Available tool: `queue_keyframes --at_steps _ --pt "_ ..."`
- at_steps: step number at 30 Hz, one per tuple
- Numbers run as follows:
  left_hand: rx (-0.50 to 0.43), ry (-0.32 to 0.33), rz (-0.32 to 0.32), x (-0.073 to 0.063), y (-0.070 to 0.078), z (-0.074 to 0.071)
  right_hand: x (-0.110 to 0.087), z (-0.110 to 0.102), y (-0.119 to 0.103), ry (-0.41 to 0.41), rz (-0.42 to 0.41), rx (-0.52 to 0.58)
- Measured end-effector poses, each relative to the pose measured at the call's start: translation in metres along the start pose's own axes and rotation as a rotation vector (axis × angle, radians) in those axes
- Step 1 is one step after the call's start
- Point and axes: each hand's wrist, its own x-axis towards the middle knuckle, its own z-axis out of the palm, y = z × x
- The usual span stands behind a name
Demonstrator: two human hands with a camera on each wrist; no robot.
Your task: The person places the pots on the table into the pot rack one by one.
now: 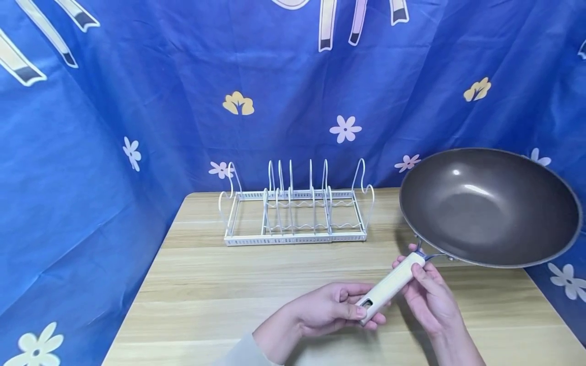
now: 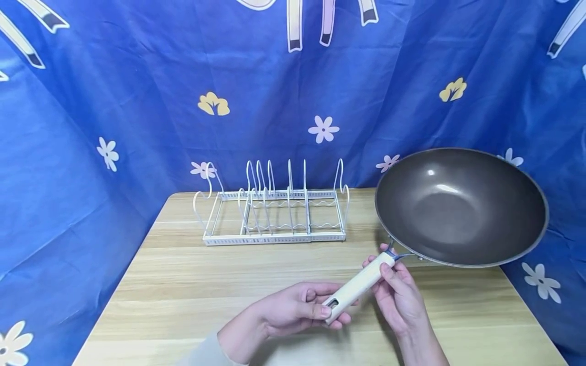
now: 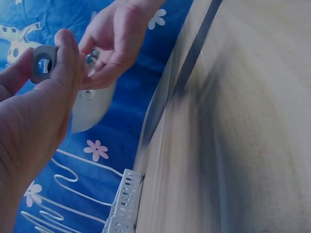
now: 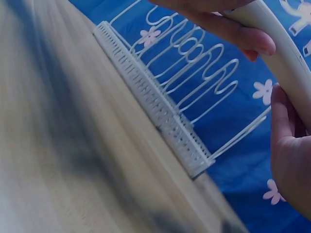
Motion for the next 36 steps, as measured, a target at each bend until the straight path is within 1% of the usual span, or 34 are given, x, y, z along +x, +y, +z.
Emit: queue_keyframes --at_steps 3,6,8,12,16,18,21,23,26,29,31,33,36 --pt "-0.004 -0.020 0.026 -0.004 0.000 0.003 0.003 0.008 -0.001 -0.026 -0.012 -0.025" --pt "-0.011 -0.037 0.084 -0.007 -0.001 0.007 0.008 0.018 -0.002 -0.040 -0.036 -0.034" --pt "-0.015 -0.048 0.128 -0.008 -0.002 0.009 0.011 0.024 -0.001 -0.032 -0.051 -0.048" --pt "-0.018 -0.067 0.181 -0.011 -0.005 0.008 0.016 0.035 0.001 -0.039 -0.059 -0.042" --pt "0.013 -0.084 0.208 -0.016 -0.007 0.006 0.021 0.043 0.001 -0.091 -0.057 -0.038" --pt "0.038 -0.085 0.220 -0.018 -0.007 0.007 0.022 0.046 0.001 -0.107 -0.050 -0.055" --pt "0.087 -0.073 0.236 -0.023 -0.008 0.009 0.023 0.051 0.001 -0.105 -0.030 -0.109" --pt "0.121 -0.056 0.244 -0.026 -0.007 0.010 0.024 0.054 0.001 -0.087 -0.011 -0.152" --pt "0.176 -0.021 0.214 -0.031 -0.004 0.012 0.026 0.058 0.001 -0.071 0.015 -0.203" --pt "0.257 0.024 0.154 -0.034 0.001 0.015 0.028 0.061 0.001 -0.083 0.031 -0.262" --pt "0.326 0.063 0.108 -0.036 0.004 0.018 0.028 0.063 0.000 -0.080 0.040 -0.334" --pt "0.418 0.106 0.077 -0.037 0.006 0.020 0.029 0.066 0.001 -0.063 0.052 -0.423" --pt "0.585 0.149 0.049 -0.039 0.007 0.023 0.029 0.071 0.000 0.003 0.080 -0.570"
